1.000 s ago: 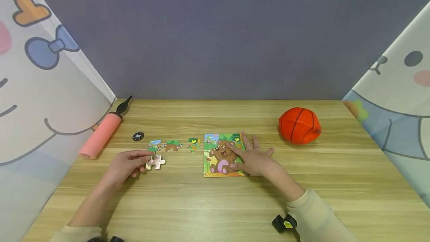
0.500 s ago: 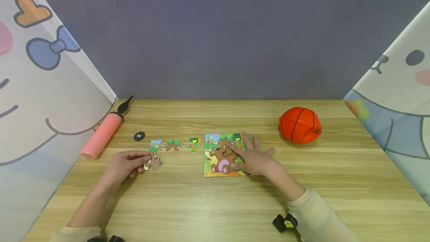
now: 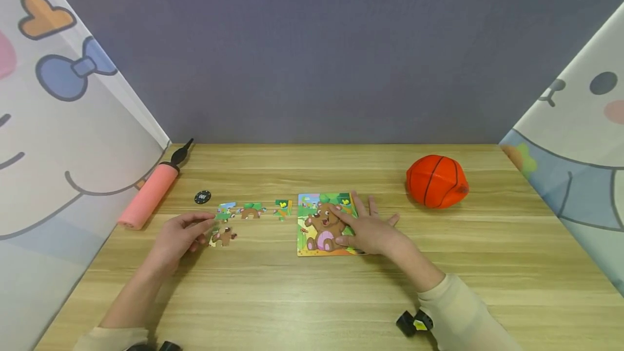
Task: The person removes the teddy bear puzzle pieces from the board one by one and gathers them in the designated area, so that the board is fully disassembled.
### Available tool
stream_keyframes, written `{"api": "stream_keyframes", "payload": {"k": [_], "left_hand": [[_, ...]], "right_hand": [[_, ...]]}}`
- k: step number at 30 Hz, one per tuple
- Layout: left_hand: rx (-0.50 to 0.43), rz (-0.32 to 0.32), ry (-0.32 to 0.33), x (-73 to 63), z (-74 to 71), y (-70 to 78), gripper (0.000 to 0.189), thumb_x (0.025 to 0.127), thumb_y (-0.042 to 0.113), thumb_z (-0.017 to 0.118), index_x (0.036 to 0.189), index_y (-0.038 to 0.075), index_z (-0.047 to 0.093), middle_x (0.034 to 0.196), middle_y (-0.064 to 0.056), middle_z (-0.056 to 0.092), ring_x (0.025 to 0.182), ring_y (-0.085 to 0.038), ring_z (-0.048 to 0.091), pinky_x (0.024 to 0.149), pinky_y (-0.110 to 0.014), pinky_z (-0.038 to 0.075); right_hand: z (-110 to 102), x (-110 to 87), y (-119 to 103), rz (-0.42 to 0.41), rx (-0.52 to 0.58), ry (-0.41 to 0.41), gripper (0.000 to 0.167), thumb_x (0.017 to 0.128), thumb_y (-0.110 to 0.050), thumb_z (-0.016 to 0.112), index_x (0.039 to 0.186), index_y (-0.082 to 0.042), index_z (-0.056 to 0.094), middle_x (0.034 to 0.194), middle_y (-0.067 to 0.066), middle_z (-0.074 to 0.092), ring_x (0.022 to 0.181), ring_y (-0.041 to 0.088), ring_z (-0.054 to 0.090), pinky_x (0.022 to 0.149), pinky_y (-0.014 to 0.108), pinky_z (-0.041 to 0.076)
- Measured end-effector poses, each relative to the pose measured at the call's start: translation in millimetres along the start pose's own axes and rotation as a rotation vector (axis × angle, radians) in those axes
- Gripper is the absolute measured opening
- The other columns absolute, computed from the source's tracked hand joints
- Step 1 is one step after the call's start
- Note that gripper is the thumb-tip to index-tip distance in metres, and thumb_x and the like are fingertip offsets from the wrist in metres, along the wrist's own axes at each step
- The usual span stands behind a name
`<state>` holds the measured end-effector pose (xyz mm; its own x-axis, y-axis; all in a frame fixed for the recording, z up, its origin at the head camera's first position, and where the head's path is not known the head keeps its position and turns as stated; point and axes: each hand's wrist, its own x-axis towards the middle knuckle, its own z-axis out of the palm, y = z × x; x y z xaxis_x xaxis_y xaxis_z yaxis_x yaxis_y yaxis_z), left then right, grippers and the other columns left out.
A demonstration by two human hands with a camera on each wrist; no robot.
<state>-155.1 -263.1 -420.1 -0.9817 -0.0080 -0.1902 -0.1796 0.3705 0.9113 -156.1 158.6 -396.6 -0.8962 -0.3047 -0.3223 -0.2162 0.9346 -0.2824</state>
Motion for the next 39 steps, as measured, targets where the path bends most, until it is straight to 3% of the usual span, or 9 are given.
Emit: {"api": "stream_keyframes", "payload": {"k": [4,9,14,25,34,39], "left_hand": [[-0.041,-0.01,-0.018,2.0,6.3,5.3,0.04,0.1,0.024,0.067,0.128,-0.005,0.063,0.079,-0.002,0.061,0.061,-0.01,0.053,0.053,-0.024,0.046],[-0.097,0.006,-0.08,3.3,17.8,14.6,0.037,0.102,0.023,0.065,0.126,-0.004,0.062,0.087,-0.004,0.061,0.064,-0.011,0.053,0.053,-0.024,0.044],[-0.144,0.005,-0.108,3.4,31.5,23.7,0.036,0.101,0.021,0.065,0.126,-0.005,0.062,0.084,-0.005,0.06,0.063,-0.012,0.055,0.052,-0.023,0.041],[-0.149,0.023,-0.147,4.7,49.5,29.0,0.032,0.101,0.017,0.065,0.121,-0.007,0.063,0.096,-0.01,0.061,0.061,-0.013,0.055,0.051,-0.022,0.041],[-0.095,0.025,-0.192,7.7,57.7,37.4,0.031,0.101,0.021,0.065,0.122,-0.002,0.066,0.108,-0.014,0.065,0.064,-0.013,0.053,0.051,-0.023,0.039],[-0.067,0.008,-0.218,11.9,67.0,45.4,0.032,0.1,0.024,0.066,0.121,0.0,0.066,0.103,-0.014,0.063,0.069,-0.016,0.055,0.053,-0.024,0.041]], "right_hand": [[0,-0.9,0,0.003,-0.004,0.003,0.079,0.095,-0.055,0.062,0.161,-0.039,0.022,0.168,0.016,-0.006,0.148,0.054,-0.001,0.087,0.093,0.006],[0,-2.0,-1,0.027,0.014,0.002,0.092,0.093,-0.056,0.065,0.164,-0.025,0.015,0.169,0.012,-0.005,0.148,0.052,-0.001,0.088,0.092,0.005],[0,-1.7,-1,0.032,0.019,0.003,0.095,0.092,-0.056,0.066,0.164,-0.018,0.016,0.169,0.011,-0.005,0.149,0.051,-0.001,0.088,0.092,0.005],[1,-0.9,-1,0.031,-0.001,-0.017,0.093,0.095,-0.056,0.061,0.164,-0.016,0.013,0.168,0.013,-0.011,0.149,0.05,-0.006,0.088,0.092,0.002],[1,-0.5,0,0.041,0.009,-0.024,0.093,0.095,-0.056,0.062,0.164,-0.016,0.012,0.168,0.012,-0.012,0.149,0.049,-0.008,0.088,0.091,-0.001],[2,-0.5,-1,0.038,0.023,-0.028,0.093,0.095,-0.056,0.062,0.164,-0.017,0.012,0.168,0.011,-0.013,0.149,0.048,-0.009,0.089,0.091,-0.002]]}}
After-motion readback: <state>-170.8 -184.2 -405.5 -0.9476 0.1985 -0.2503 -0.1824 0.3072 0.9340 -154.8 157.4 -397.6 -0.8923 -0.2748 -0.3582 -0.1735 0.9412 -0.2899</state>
